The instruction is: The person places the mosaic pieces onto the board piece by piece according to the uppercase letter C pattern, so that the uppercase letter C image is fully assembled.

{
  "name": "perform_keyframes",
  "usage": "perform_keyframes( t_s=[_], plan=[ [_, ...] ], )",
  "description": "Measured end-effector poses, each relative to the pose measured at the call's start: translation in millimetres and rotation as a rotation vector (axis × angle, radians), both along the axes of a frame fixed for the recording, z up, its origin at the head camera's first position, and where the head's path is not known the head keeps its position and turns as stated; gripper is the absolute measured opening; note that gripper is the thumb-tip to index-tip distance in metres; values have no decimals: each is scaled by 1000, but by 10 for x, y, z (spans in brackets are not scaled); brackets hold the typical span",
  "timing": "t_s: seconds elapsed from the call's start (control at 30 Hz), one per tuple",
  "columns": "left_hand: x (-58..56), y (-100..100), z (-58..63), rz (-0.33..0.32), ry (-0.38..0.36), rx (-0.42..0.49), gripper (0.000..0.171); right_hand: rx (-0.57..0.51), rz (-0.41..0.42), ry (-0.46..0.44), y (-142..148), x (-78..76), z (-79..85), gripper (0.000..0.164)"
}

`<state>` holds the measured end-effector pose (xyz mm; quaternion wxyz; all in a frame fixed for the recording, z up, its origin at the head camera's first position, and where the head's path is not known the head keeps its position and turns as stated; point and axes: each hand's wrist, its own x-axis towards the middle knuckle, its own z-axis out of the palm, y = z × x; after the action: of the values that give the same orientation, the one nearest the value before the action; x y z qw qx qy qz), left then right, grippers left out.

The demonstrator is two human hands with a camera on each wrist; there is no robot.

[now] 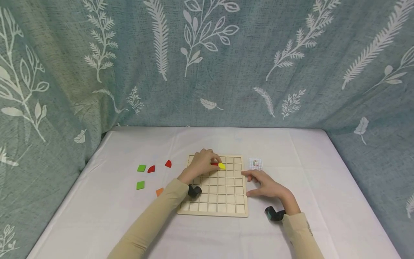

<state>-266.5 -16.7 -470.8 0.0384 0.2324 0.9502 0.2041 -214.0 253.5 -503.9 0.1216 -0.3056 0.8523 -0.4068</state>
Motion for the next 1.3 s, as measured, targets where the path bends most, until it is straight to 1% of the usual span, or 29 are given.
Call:
perform_keyframes(
  t_s=[0.27, 0.5, 0.63, 0.7, 0.8, 0.97, 1.1, 1.3],
  plan=[
    [34, 7, -20, 27, 8, 16, 25, 2, 1, -1, 1, 0, 0, 69],
    [64, -15, -63, 40, 6, 31, 24, 35, -48, -16, -55, 59, 54, 69],
    [72, -35, -73, 38, 17, 45, 24, 27, -55, -10, -83, 78, 92, 69],
    [74, -50, -74, 37, 19, 68, 23, 33, -54, -4, -77, 71, 88, 69],
    [73, -80, -72, 46, 8, 95, 24, 46, -50, -3, -50, 42, 61, 69],
    [81, -150, -59, 77, -26, 136, 25, 31, -28, -12, -8, -7, 8, 71],
    [102, -221, -30, 96, -21, 153, 25, 13, -1, 3, 12, -27, -10, 70],
    [143, -346, 18, 119, -18, 221, 26, -3, 33, 36, 29, -40, -23, 68]
  ],
)
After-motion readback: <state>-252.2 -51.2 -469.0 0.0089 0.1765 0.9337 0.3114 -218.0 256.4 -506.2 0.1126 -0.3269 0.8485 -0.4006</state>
